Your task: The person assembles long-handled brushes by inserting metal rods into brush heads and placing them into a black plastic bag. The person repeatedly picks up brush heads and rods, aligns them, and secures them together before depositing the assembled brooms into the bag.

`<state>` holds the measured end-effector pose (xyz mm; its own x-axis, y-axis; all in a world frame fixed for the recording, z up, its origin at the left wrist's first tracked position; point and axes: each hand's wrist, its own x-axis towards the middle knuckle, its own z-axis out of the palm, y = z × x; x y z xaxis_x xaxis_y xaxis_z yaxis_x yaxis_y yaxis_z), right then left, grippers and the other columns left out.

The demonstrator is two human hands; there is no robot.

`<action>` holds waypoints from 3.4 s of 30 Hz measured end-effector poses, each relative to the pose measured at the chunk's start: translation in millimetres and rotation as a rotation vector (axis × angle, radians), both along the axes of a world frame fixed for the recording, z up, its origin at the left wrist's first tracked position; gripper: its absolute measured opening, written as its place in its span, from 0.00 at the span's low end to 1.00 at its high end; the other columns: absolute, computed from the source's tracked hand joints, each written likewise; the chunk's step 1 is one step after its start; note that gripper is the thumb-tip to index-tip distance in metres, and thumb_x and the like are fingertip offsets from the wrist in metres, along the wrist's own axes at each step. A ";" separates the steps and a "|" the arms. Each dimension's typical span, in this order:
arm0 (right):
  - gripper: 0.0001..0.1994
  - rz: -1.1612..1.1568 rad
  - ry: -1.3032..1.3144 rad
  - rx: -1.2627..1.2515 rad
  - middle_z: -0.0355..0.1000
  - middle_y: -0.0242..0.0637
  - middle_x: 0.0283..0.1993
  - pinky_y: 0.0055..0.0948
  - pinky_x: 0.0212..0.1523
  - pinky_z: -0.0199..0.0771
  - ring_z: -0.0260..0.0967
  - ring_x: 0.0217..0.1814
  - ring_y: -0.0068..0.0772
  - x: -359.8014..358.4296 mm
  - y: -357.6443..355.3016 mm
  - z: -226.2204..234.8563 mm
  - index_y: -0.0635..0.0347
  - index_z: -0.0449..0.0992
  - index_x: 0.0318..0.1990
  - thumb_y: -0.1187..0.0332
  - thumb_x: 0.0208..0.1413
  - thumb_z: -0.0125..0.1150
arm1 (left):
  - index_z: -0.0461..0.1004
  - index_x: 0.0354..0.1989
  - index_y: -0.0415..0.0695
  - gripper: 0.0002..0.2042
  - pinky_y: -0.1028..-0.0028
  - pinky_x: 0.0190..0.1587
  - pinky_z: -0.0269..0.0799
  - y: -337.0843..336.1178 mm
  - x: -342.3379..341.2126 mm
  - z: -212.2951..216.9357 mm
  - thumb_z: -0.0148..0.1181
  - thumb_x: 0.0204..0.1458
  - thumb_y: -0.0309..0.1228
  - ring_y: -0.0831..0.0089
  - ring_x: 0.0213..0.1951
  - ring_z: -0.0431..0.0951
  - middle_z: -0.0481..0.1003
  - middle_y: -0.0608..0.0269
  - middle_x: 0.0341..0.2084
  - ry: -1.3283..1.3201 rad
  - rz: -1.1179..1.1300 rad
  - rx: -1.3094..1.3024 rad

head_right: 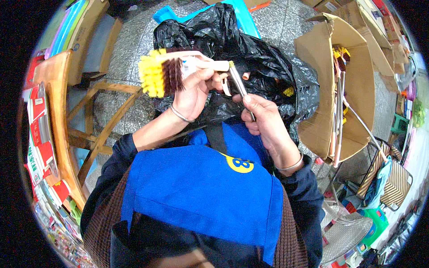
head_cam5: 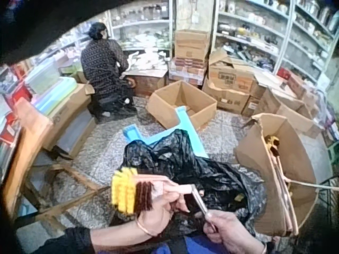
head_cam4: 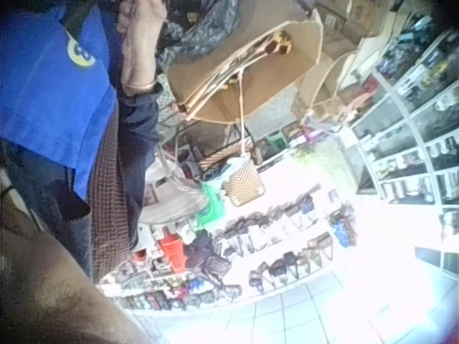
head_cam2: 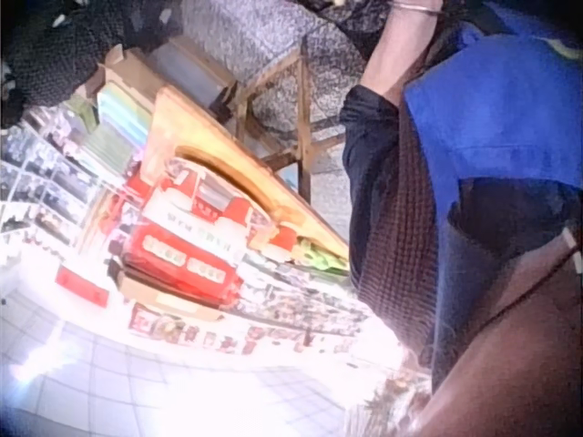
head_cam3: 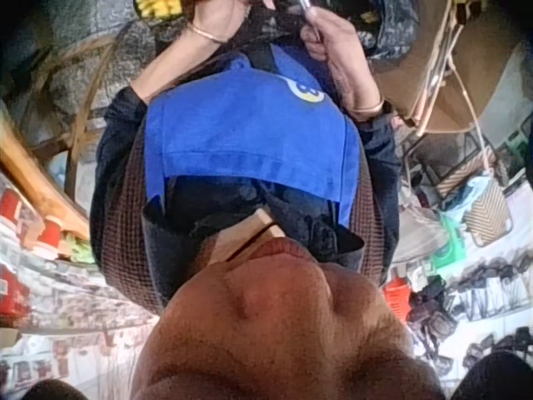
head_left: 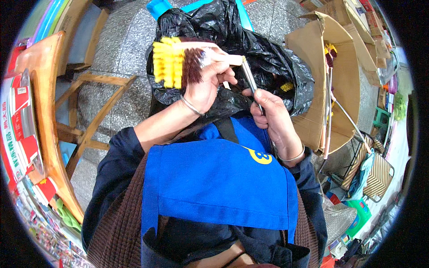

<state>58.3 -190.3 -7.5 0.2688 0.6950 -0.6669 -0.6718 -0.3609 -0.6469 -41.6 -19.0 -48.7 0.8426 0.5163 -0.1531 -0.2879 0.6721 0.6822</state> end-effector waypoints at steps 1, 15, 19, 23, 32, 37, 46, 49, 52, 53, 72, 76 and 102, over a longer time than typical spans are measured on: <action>0.15 0.012 -0.097 0.006 0.56 0.21 0.20 0.12 0.14 0.41 0.46 0.15 0.09 1.6 0.1 0.1 0.59 0.72 0.48 0.58 0.62 0.50 | 0.70 0.38 0.41 0.08 0.72 0.33 0.77 4.0 1.5 1.4 0.56 0.51 0.29 0.74 0.27 0.76 0.74 0.62 0.27 0.007 0.018 -0.040; 0.11 0.138 -0.424 0.179 0.74 0.29 0.29 0.17 0.28 0.63 0.65 0.27 0.16 7.2 26.3 29.6 0.65 0.77 0.37 0.65 0.55 0.61 | 0.74 0.33 0.42 0.08 0.79 0.26 0.72 13.5 9.3 20.4 0.61 0.42 0.27 0.77 0.27 0.76 0.76 0.65 0.26 -0.026 -0.531 0.126; 0.10 -0.015 -0.690 0.042 0.71 0.27 0.23 0.18 0.25 0.62 0.63 0.24 0.14 9.3 31.9 26.9 0.64 0.75 0.31 0.66 0.55 0.61 | 0.71 0.45 0.44 0.16 0.75 0.40 0.73 5.1 12.2 22.4 0.63 0.49 0.34 0.76 0.39 0.76 0.75 0.66 0.37 0.064 -0.333 0.100; 0.11 -0.032 -1.248 -0.090 0.70 0.46 0.22 0.32 0.26 0.70 0.71 0.22 0.37 1.3 40.7 13.7 0.66 0.75 0.34 0.66 0.49 0.64 | 0.65 0.52 0.41 0.18 0.67 0.53 0.66 -14.5 9.8 21.6 0.53 0.56 0.37 0.69 0.48 0.73 0.72 0.60 0.47 0.053 -0.554 -0.221; 0.08 0.095 -1.171 0.042 0.70 0.38 0.22 0.29 0.23 0.68 0.68 0.21 0.32 -20.8 42.6 13.3 0.64 0.73 0.32 0.70 0.49 0.64 | 0.70 0.46 0.37 0.18 0.56 0.59 0.63 2.5 24.6 8.8 0.45 0.60 0.40 0.50 0.53 0.71 0.71 0.42 0.49 -0.148 -0.386 -0.395; 0.12 0.001 -0.312 0.135 0.62 0.23 0.22 0.10 0.14 0.46 0.50 0.15 0.08 8.1 23.0 34.6 0.61 0.69 0.43 0.65 0.56 0.58 | 0.71 0.42 0.35 0.18 0.56 0.56 0.66 25.1 21.1 12.6 0.41 0.61 0.38 0.49 0.50 0.73 0.72 0.38 0.47 -0.191 -0.296 -0.457; 0.10 -0.045 -0.758 0.167 0.70 0.28 0.29 0.15 0.25 0.61 0.62 0.24 0.16 -21.6 20.0 4.8 0.63 0.72 0.43 0.73 0.54 0.61 | 0.70 0.49 0.33 0.22 0.55 0.59 0.63 41.2 15.9 17.0 0.39 0.62 0.42 0.50 0.54 0.69 0.69 0.39 0.52 -0.204 -0.238 -0.496; 0.09 0.092 -1.109 0.126 0.70 0.33 0.28 0.20 0.28 0.66 0.64 0.26 0.22 -20.0 20.8 6.0 0.64 0.74 0.41 0.74 0.52 0.63 | 0.70 0.49 0.33 0.23 0.56 0.60 0.62 44.2 15.3 16.9 0.39 0.62 0.42 0.50 0.54 0.69 0.68 0.39 0.52 -0.203 -0.240 -0.540; 0.10 0.074 -1.171 0.102 0.71 0.37 0.28 0.25 0.30 0.68 0.67 0.27 0.27 -22.8 23.4 5.6 0.63 0.75 0.40 0.74 0.50 0.64 | 0.70 0.49 0.33 0.23 0.57 0.60 0.62 44.6 15.7 14.6 0.39 0.62 0.42 0.50 0.54 0.69 0.68 0.40 0.52 -0.226 -0.259 -0.559; 0.10 0.076 -1.199 0.097 0.71 0.38 0.29 0.25 0.30 0.69 0.67 0.27 0.28 -23.0 24.0 5.8 0.63 0.75 0.41 0.73 0.50 0.64 | 0.70 0.49 0.33 0.23 0.57 0.60 0.62 44.1 15.6 13.6 0.39 0.61 0.42 0.50 0.54 0.69 0.68 0.39 0.52 -0.220 -0.263 -0.563; 0.16 0.240 -2.046 -0.130 0.62 0.35 0.24 0.33 0.23 0.68 0.65 0.23 0.37 -24.4 25.9 9.9 0.56 0.74 0.45 0.67 0.47 0.65 | 0.67 0.27 0.42 0.09 0.51 0.48 0.72 33.8 15.6 9.2 0.46 0.59 0.31 0.48 0.38 0.78 0.77 0.44 0.28 -0.116 -0.069 -0.390; 0.14 0.282 -2.000 -0.174 0.65 0.37 0.24 0.34 0.23 0.68 0.66 0.23 0.39 -30.2 27.5 11.2 0.57 0.75 0.44 0.68 0.48 0.64 | 0.67 0.27 0.42 0.08 0.52 0.47 0.73 28.7 14.7 4.1 0.47 0.58 0.29 0.48 0.36 0.79 0.77 0.47 0.26 -0.068 0.016 -0.361; 0.17 0.342 -1.866 -0.232 0.67 0.38 0.26 0.33 0.27 0.69 0.67 0.25 0.39 -5.5 -53.7 24.2 0.55 0.75 0.46 0.72 0.46 0.65 | 0.59 0.20 0.49 0.13 0.57 0.40 0.70 85.1 2.0 25.2 0.47 0.57 0.29 0.73 0.18 0.61 0.56 0.72 0.12 -0.011 0.289 -0.269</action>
<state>52.8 -244.0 16.7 0.5413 0.8185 0.1925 0.8290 -0.4811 -0.2852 -39.6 66.1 -23.5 0.6705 0.6753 -0.3072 -0.4977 0.7165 0.4887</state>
